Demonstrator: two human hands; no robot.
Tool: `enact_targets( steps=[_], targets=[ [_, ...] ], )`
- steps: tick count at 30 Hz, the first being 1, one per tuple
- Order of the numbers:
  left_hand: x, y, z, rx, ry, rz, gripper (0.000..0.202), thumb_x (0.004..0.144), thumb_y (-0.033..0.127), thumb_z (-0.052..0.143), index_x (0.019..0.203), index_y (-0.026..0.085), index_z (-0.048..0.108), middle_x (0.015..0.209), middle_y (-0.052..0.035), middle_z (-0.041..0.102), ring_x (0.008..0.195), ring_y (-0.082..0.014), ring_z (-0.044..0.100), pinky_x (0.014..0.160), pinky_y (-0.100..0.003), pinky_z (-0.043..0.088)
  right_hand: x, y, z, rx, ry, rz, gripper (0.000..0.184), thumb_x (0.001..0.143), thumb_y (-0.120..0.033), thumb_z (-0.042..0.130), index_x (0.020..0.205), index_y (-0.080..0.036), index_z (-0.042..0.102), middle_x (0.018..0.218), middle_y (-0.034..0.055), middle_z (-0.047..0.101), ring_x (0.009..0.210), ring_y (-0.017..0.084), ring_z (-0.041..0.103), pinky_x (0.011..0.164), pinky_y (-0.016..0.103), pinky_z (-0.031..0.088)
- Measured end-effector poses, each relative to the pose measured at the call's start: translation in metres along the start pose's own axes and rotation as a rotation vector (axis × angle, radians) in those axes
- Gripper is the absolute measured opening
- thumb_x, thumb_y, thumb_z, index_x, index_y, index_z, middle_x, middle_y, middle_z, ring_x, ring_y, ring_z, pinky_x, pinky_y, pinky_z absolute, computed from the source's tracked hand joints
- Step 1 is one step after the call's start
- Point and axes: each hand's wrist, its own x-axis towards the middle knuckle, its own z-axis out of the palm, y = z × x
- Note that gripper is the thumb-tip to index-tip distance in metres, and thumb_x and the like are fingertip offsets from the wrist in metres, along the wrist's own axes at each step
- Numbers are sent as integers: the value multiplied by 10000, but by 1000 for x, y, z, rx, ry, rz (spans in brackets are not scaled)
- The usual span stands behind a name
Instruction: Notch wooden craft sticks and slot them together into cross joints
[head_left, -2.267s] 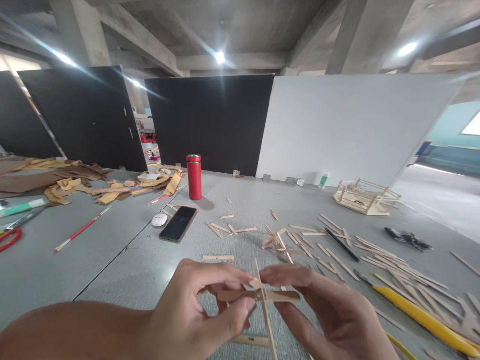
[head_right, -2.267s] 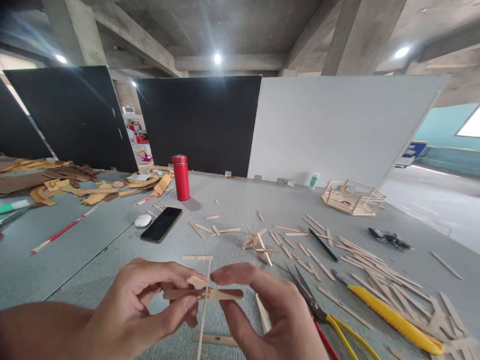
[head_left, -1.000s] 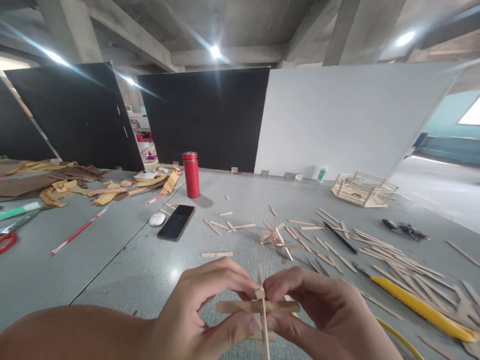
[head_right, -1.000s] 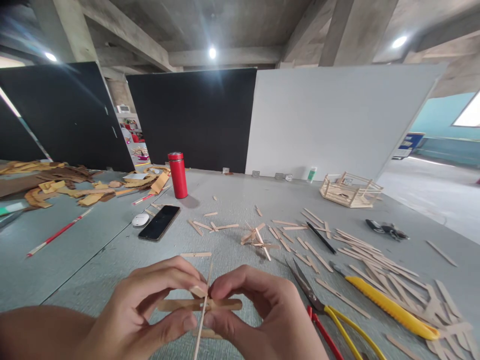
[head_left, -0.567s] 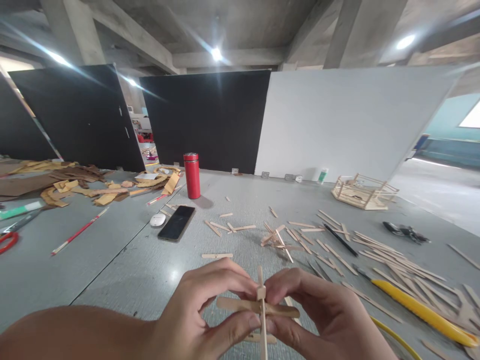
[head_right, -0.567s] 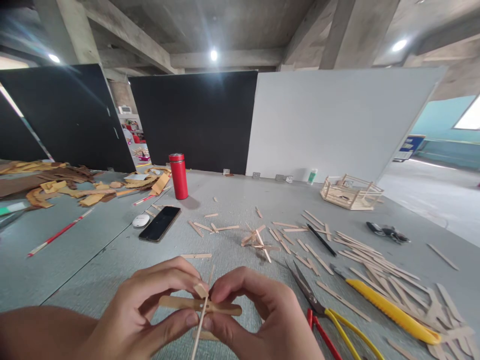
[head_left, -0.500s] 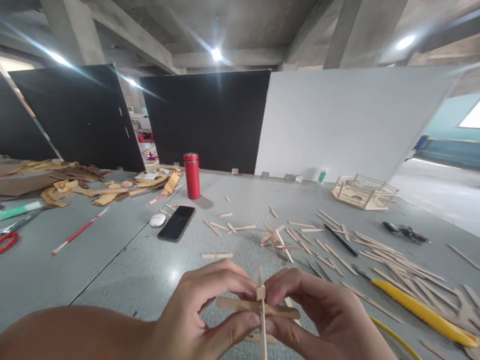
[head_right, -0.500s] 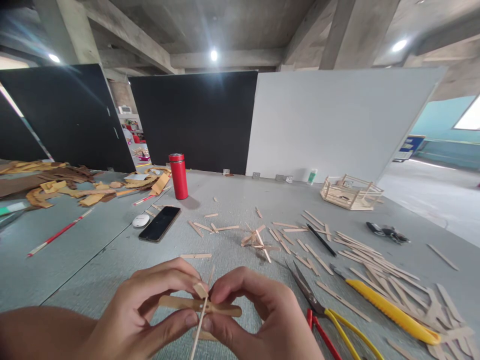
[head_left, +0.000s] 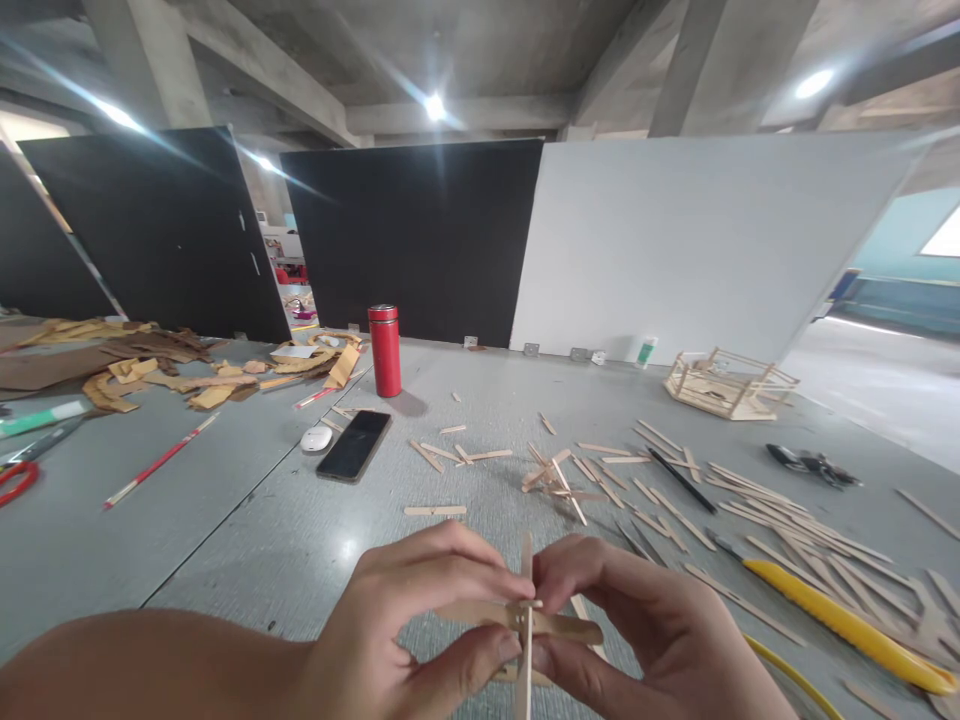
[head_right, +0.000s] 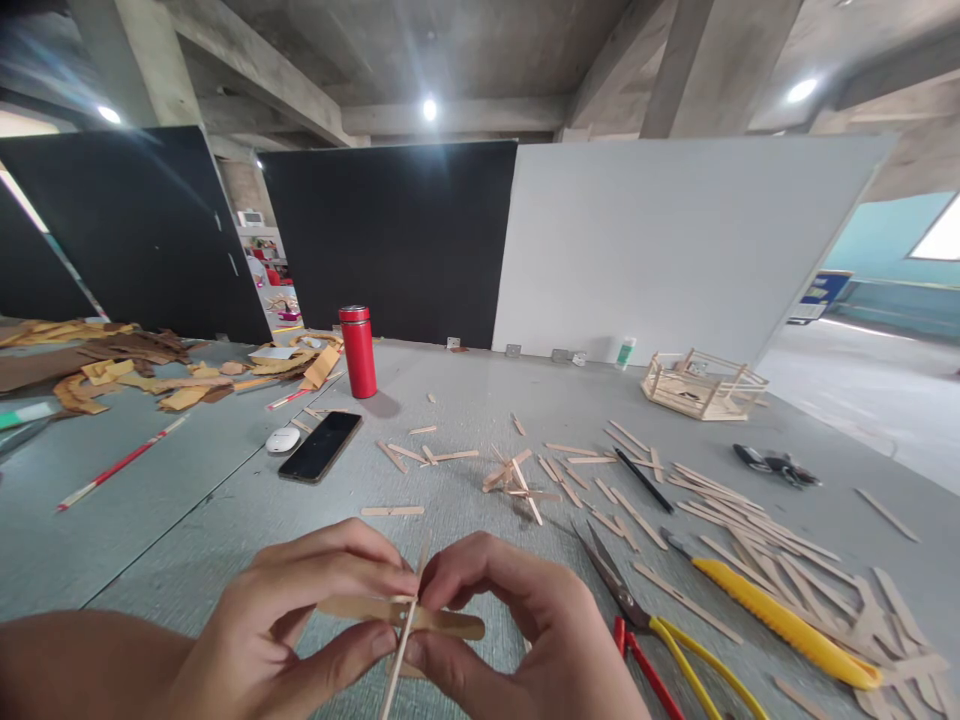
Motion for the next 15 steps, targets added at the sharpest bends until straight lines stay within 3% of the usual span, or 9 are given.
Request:
enact_targets(
  steps=[7, 12, 15],
  targets=[
    [3, -6, 0, 99, 74, 85, 261, 860, 11, 690, 1027, 191, 777, 935, -53, 777, 896, -166, 731, 813, -256, 594, 0, 6, 1, -218, 48, -145, 85, 879, -222, 682, 819, -266, 641, 836, -46, 721, 783, 141, 701, 720, 216, 564],
    [1, -6, 0, 119, 65, 22, 248, 843, 28, 703, 1037, 173, 758, 945, -57, 758, 850, -161, 745, 761, -234, 605, -1, 9, -4, -400, 199, -341, 168, 881, -213, 706, 1017, -286, 639, 997, -9, 686, 876, 149, 708, 751, 223, 602],
    [-1, -7, 0, 100, 46, -59, 259, 838, 47, 712, 1054, 186, 739, 945, -48, 774, 807, -168, 748, 718, -243, 609, -1, 8, -9, -490, 179, -480, 225, 902, -199, 709, 1107, -285, 676, 1017, 21, 653, 870, 139, 713, 715, 204, 607]
  ],
)
